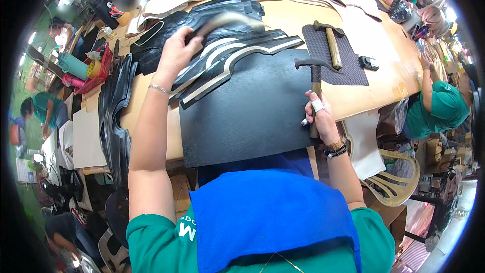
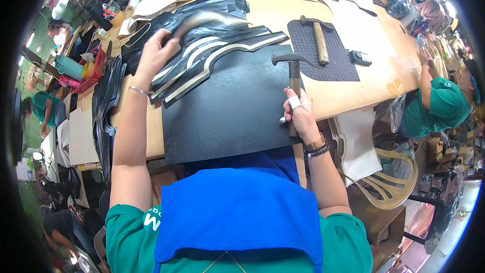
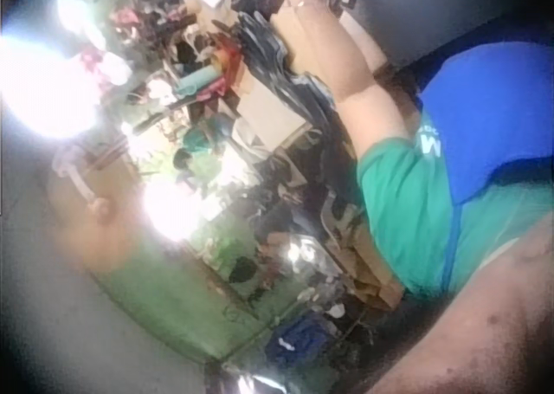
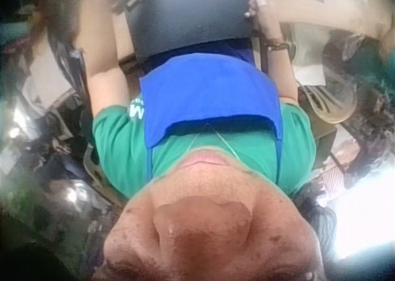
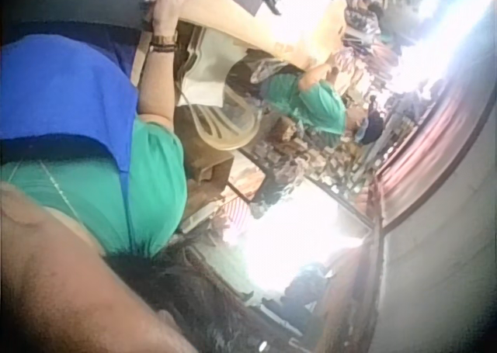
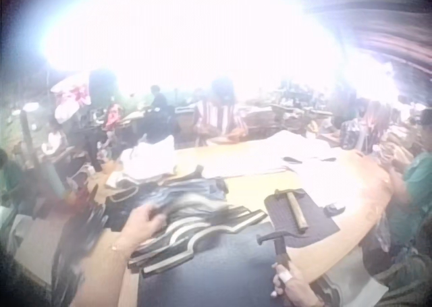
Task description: The person uses a hammer to repeatedly strike a small, curved metal piece placed on a black shoe sole. They work on a wooden table, adjusting the metal piece and hammering it into place.
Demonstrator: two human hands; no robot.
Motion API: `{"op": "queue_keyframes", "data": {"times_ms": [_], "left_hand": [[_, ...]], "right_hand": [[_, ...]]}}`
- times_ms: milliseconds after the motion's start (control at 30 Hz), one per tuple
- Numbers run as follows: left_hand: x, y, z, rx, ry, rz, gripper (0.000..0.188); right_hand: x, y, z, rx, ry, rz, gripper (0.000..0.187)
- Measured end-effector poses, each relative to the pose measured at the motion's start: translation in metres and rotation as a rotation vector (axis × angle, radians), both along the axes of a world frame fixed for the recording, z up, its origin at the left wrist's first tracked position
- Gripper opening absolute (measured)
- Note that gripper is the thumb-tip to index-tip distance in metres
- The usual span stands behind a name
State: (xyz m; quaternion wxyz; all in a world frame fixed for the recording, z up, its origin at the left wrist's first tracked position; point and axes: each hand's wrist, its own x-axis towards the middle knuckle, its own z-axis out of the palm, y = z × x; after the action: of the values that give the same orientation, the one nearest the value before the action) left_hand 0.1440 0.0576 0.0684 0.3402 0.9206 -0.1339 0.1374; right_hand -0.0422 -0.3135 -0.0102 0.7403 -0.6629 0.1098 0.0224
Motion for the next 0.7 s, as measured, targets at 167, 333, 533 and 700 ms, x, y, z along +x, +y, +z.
{"op": "queue_keyframes", "data": {"times_ms": [167, 333, 533, 700], "left_hand": [[-0.065, -0.038, 0.012, -1.248, 0.087, -0.182, 0.022], [-0.151, -0.087, -0.075, -1.347, 0.661, -0.138, 0.028], [-0.194, -0.12, -0.059, -0.239, 0.855, -0.782, 0.045], [-0.158, -0.114, -0.068, 0.387, -0.105, -0.736, 0.055]], "right_hand": [[-0.001, 0.001, -0.001, 0.008, 0.004, 0.002, 0.035], [0.001, -0.008, 0.0, 0.066, -0.004, -0.011, 0.034], [0.004, -0.059, 0.026, -0.216, -0.077, -0.086, 0.027], [-0.016, -0.073, 0.06, -0.583, 0.039, 0.029, 0.03]]}}
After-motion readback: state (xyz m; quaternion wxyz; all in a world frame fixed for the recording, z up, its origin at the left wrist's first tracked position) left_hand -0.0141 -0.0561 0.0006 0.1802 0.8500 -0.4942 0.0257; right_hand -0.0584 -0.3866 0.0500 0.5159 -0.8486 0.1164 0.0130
